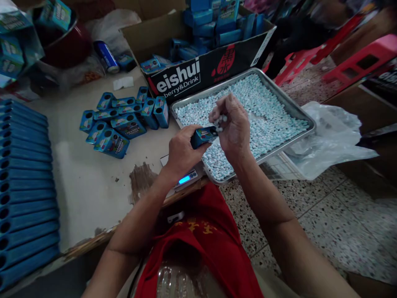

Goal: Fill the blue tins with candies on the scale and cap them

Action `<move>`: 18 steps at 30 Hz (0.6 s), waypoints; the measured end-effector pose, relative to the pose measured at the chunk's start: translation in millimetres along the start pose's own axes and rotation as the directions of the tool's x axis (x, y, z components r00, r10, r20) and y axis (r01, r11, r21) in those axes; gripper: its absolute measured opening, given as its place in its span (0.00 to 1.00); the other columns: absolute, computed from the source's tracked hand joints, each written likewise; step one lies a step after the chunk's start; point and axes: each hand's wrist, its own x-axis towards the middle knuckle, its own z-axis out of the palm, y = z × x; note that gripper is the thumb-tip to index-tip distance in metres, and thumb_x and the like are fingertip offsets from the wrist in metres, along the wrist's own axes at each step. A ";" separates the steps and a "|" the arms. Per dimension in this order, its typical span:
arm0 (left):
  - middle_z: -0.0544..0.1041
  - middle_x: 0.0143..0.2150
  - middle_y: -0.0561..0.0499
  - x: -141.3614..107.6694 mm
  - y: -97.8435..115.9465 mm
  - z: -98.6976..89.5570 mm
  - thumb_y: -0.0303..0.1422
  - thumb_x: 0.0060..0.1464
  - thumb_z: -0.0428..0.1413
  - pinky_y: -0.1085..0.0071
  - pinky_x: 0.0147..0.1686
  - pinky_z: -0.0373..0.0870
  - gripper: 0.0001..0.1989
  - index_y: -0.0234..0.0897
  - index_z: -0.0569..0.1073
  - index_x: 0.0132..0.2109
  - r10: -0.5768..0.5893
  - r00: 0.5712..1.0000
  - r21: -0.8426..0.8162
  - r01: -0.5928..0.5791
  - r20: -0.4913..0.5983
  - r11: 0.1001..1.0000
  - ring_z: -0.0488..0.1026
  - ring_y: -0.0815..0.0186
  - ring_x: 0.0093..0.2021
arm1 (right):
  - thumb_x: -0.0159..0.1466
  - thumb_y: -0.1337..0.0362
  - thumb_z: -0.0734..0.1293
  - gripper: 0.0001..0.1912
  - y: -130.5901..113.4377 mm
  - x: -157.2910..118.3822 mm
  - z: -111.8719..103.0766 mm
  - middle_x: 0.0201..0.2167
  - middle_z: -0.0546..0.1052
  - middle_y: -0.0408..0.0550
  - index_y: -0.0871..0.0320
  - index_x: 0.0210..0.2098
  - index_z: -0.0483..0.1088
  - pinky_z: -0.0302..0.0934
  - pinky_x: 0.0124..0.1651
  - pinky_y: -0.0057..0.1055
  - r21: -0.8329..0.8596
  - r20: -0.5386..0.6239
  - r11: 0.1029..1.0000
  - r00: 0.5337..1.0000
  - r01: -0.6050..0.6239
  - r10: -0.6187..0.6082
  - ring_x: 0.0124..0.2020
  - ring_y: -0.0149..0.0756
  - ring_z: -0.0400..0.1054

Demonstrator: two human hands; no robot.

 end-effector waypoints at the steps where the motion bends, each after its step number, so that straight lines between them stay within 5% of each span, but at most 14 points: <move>1: 0.89 0.55 0.47 0.6 0.2 3.1 0.27 0.57 0.77 0.58 0.60 0.85 0.23 0.40 0.83 0.57 -0.007 1.000 -0.012 0.007 -0.006 1.000 0.88 0.54 0.54 | 0.77 0.29 0.63 0.27 -0.7 -0.4 -1.2 0.33 0.75 0.47 0.44 0.46 0.76 0.72 0.42 0.44 0.012 -0.014 1.000 1.000 -0.004 0.004 0.40 0.47 0.76; 9: 0.88 0.52 0.49 -0.1 -7.8 16.4 0.28 0.58 0.76 0.62 0.54 0.85 0.22 0.41 0.81 0.56 -0.089 0.995 -0.126 0.083 -0.043 0.989 0.87 0.57 0.51 | 0.75 0.23 0.56 0.34 0.9 3.8 -10.9 0.32 0.71 0.47 0.44 0.47 0.73 0.73 0.44 0.44 0.157 -0.017 0.987 0.999 -0.043 0.046 0.38 0.47 0.76; 13: 0.87 0.51 0.52 -22.9 -17.6 -8.7 0.28 0.59 0.75 0.68 0.50 0.85 0.21 0.42 0.80 0.56 -0.131 0.988 -0.207 0.113 -0.076 0.972 0.87 0.61 0.47 | 0.75 0.27 0.60 0.30 18.0 8.3 -39.7 0.33 0.72 0.47 0.45 0.45 0.73 0.74 0.44 0.44 0.188 -0.103 0.982 0.994 -0.013 0.033 0.37 0.45 0.74; 18: 0.87 0.47 0.54 -79.6 -39.5 -47.3 0.33 0.60 0.75 0.70 0.45 0.85 0.20 0.44 0.79 0.56 -0.262 0.963 -0.169 0.247 -0.070 0.954 0.86 0.62 0.43 | 0.70 0.37 0.71 0.22 54.0 -14.8 -75.5 0.31 0.73 0.47 0.47 0.37 0.69 0.71 0.41 0.44 -0.149 -0.083 0.975 0.985 -0.164 0.153 0.35 0.44 0.73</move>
